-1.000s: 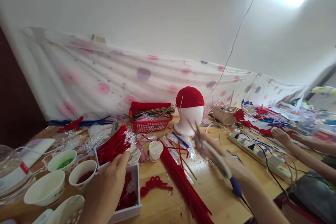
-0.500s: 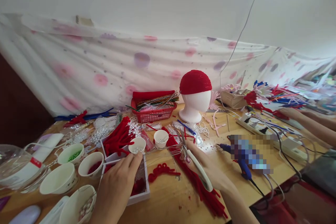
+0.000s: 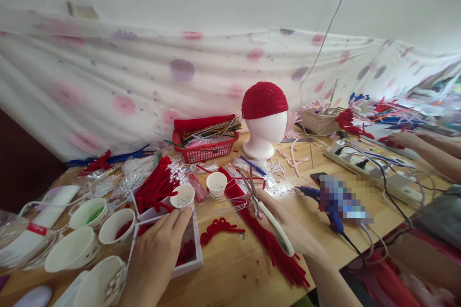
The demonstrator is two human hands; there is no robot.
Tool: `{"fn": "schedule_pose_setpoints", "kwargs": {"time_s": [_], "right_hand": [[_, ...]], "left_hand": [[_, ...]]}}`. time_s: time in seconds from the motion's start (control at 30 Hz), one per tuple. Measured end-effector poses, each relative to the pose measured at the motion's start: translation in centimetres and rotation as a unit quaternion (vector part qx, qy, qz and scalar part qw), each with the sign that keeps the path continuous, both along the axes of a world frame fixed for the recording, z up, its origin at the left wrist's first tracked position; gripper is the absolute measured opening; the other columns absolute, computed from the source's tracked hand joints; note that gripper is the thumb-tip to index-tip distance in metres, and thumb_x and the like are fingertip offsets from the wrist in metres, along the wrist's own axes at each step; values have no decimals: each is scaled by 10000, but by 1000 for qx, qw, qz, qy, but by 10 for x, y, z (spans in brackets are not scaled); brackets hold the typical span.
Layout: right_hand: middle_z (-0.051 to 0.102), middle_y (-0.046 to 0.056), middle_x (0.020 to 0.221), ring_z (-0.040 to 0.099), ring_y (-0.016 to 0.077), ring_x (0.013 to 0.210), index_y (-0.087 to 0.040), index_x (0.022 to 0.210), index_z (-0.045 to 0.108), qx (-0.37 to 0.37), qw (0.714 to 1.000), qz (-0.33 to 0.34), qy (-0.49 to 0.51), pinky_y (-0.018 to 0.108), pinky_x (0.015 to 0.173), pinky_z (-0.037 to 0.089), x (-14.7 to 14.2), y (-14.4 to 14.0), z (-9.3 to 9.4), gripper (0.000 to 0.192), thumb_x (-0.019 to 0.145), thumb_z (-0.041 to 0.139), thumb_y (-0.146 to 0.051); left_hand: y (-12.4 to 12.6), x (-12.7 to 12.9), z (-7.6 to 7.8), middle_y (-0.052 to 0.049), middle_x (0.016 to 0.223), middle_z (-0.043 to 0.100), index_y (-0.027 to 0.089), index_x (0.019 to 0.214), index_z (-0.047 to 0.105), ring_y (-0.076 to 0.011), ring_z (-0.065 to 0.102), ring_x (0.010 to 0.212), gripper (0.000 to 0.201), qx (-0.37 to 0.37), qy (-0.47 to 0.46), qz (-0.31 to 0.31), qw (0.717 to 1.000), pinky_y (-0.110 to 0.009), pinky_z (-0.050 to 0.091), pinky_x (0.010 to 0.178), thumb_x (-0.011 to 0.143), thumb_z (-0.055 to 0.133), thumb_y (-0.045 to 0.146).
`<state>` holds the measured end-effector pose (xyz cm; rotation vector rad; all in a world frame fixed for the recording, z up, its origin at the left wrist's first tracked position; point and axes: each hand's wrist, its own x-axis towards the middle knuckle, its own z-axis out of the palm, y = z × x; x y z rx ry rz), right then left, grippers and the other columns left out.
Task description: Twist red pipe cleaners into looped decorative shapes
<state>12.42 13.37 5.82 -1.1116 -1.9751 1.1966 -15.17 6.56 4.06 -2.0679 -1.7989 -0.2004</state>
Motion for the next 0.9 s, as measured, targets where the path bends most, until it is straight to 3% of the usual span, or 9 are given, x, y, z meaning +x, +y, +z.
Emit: {"fn": "schedule_pose_setpoints", "kwargs": {"time_s": [0.23, 0.4, 0.67, 0.9], "right_hand": [[653, 97, 1040, 607, 288, 1009, -177, 1275, 570, 10, 1000, 9, 11, 422, 936, 504, 2, 1, -3, 616, 918, 481, -672], [657, 80, 1015, 612, 279, 983, -209, 1271, 580, -4, 999, 11, 33, 403, 896, 519, 4, 1, -9, 585, 905, 518, -661], [592, 47, 950, 570, 231, 909, -204, 1121, 574, 9, 999, 19, 37, 363, 876, 501, 5, 7, -14, 502, 925, 494, -659], [575, 38, 940, 550, 218, 890, -198, 1125, 560, 34, 998, 27, 45, 357, 860, 485, 6, 10, -12, 472, 952, 465, -627]], "left_hand": [[2, -6, -11, -67, 1033, 773, 244, 1218, 699, -207, 739, 863, 572, -11, -4, -4, 1000, -259, 577, 671, 875, 365, -69], [3, -3, -7, -55, 1129, 763, 265, 1228, 684, -208, 732, 966, 569, -46, -6, 2, 999, -259, 574, 689, 884, 359, -52], [0, 5, 2, -69, 1149, 763, 219, 1250, 679, -218, 737, 936, 547, -46, -1, -1, 999, -287, 585, 780, 885, 369, -45], [0, 7, 6, -53, 1040, 780, 209, 1231, 689, -210, 743, 875, 514, -34, 19, 5, 999, -278, 583, 735, 924, 356, -35]]}}
